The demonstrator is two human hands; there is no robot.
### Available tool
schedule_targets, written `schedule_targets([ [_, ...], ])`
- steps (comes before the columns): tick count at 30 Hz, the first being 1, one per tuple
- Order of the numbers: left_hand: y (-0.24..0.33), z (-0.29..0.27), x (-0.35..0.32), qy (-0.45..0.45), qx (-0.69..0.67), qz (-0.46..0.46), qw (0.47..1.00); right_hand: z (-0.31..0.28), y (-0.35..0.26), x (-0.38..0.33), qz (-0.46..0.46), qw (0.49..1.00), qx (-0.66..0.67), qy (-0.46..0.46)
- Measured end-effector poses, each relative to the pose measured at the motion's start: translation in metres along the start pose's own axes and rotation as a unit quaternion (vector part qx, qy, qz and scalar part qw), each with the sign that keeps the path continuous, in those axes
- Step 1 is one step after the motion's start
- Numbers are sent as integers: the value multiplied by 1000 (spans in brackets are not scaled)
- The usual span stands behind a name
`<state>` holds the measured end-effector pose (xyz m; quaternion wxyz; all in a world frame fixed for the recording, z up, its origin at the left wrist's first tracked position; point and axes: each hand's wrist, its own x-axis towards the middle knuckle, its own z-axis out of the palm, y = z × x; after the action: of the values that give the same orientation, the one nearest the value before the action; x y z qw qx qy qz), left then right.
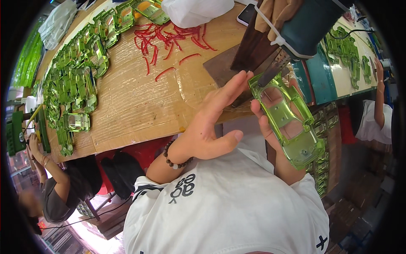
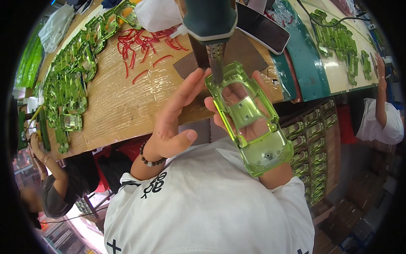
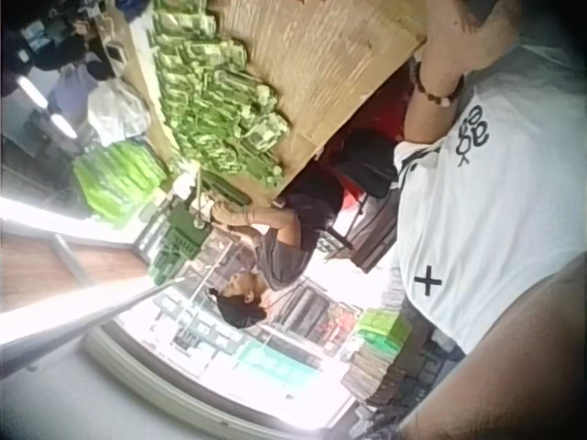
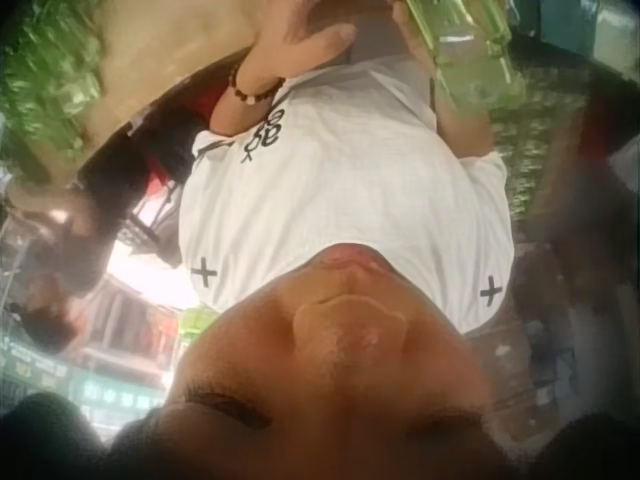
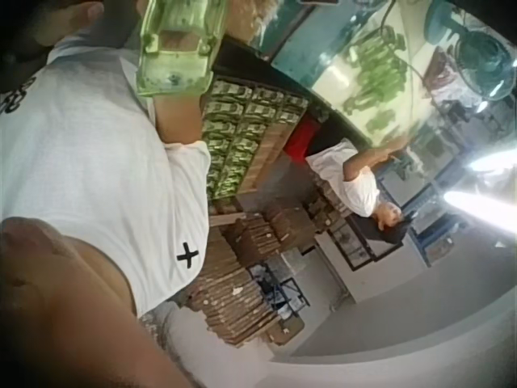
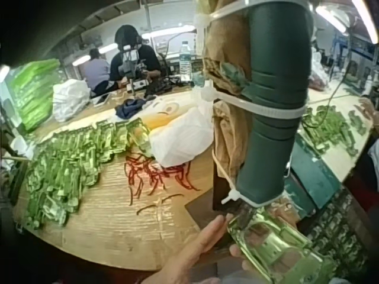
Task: The person repeatedly picks up green translucent plastic frames and red plastic strips from a table. They insert the red strips into the frames by hand, then place the assembled units into a cardboard tray. The process is repetitive and involves handling small components one at a time.
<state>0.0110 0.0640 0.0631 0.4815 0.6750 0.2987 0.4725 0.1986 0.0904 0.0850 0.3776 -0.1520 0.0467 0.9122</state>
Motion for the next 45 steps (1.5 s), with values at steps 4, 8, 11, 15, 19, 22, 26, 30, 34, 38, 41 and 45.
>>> schedule_targets([
  [4,-1,0,1,-3,-5,5,1000,-18,-7,4,52,985,45,-155],
  [8,-3,-1,1,-14,2,17,1000,-27,-9,7,80,962,73,-250],
  [11,-4,0,1,-10,-9,15,1000,-25,-10,4,89,966,74,-232],
  [15,-3,0,2,-10,-4,12,1000,-24,-12,6,93,964,70,-238],
  [19,-4,1,1,-10,10,19,1000,-23,-10,4,95,963,78,-238],
  [22,-4,2,0,-7,19,24,1000,-25,-10,4,96,963,82,-240],
  [26,-2,1,1,-25,23,22,999,-21,-10,0,85,967,87,-225],
  [30,1,5,-1,-18,-61,-37,997,-19,-4,2,41,986,76,-145],
  [34,-6,12,-12,93,-83,-23,992,0,5,2,19,999,49,-9],
  [38,-15,-4,-15,221,-165,61,959,-18,9,-34,-67,998,-7,-16],
  [41,-17,-14,-20,195,-304,100,927,-70,5,-78,-90,977,123,-151],
  [45,-19,-15,-20,214,-278,77,933,-148,-25,-146,-284,954,-7,91],
])
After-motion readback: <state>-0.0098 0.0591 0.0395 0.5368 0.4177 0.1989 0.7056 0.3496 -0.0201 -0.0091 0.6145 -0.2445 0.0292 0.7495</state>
